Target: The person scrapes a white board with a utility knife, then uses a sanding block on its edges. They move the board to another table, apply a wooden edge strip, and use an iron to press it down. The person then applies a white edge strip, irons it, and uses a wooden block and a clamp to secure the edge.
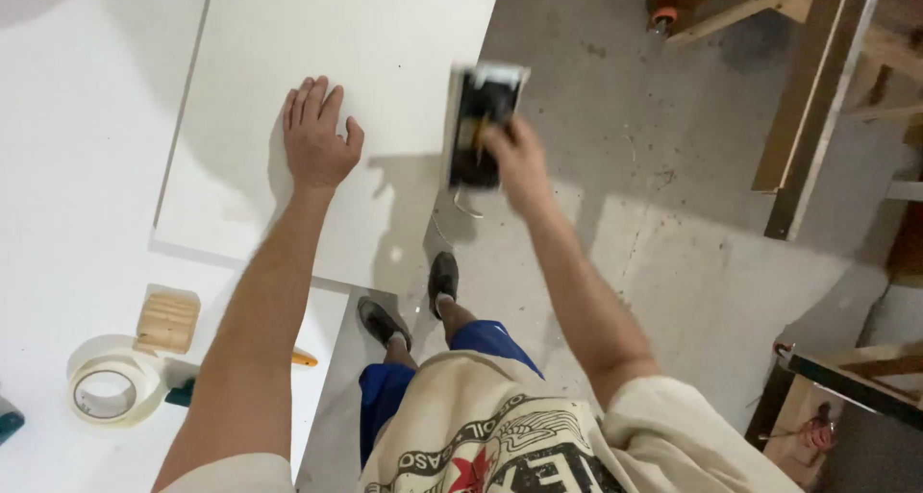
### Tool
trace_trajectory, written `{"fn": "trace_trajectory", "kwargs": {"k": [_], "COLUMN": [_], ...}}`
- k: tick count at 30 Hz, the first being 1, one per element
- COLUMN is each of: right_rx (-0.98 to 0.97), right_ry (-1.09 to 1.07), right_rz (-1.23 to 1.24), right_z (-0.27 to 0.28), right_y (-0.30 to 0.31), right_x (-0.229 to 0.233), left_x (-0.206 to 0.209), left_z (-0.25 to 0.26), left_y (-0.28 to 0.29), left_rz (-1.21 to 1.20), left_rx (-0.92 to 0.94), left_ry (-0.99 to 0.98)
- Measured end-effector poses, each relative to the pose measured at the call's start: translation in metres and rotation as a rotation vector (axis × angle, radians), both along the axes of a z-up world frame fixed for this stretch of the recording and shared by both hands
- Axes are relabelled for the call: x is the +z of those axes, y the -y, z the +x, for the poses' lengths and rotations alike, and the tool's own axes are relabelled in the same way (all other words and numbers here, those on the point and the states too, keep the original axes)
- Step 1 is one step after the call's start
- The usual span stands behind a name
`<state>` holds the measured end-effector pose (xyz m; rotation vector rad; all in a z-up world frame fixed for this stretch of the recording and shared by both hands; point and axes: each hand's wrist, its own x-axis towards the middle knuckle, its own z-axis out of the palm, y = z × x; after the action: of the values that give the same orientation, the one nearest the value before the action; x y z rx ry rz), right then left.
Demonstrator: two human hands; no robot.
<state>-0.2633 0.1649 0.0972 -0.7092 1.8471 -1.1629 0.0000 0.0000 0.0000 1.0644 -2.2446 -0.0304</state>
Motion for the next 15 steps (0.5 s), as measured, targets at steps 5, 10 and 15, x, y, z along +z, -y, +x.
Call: {"fn": "trace_trajectory", "kwargs": {"k": [5,10,15], "right_rx": [0.005,-0.02,0.235], "right_ry": [0.217,0.349,0.562], "right_rz": [0.307,0.314,-0.013], "right_z": [0.108,0.178,0.253], "right_y": [-0.104,-0.119,-0.108], "right_x": [0.019,0.007,0.045], "left_x": [0.014,0.147,0.137], "left_z": [0.008,0.07,0.158], "left_y": [-0.076,-0.219,-0.225], "left_rz": [0.301,0.782,0.584], "left_rx": [-0.068,-0.298,-0.033], "left_ry": [-0.238,-0.115,-0.17]}}
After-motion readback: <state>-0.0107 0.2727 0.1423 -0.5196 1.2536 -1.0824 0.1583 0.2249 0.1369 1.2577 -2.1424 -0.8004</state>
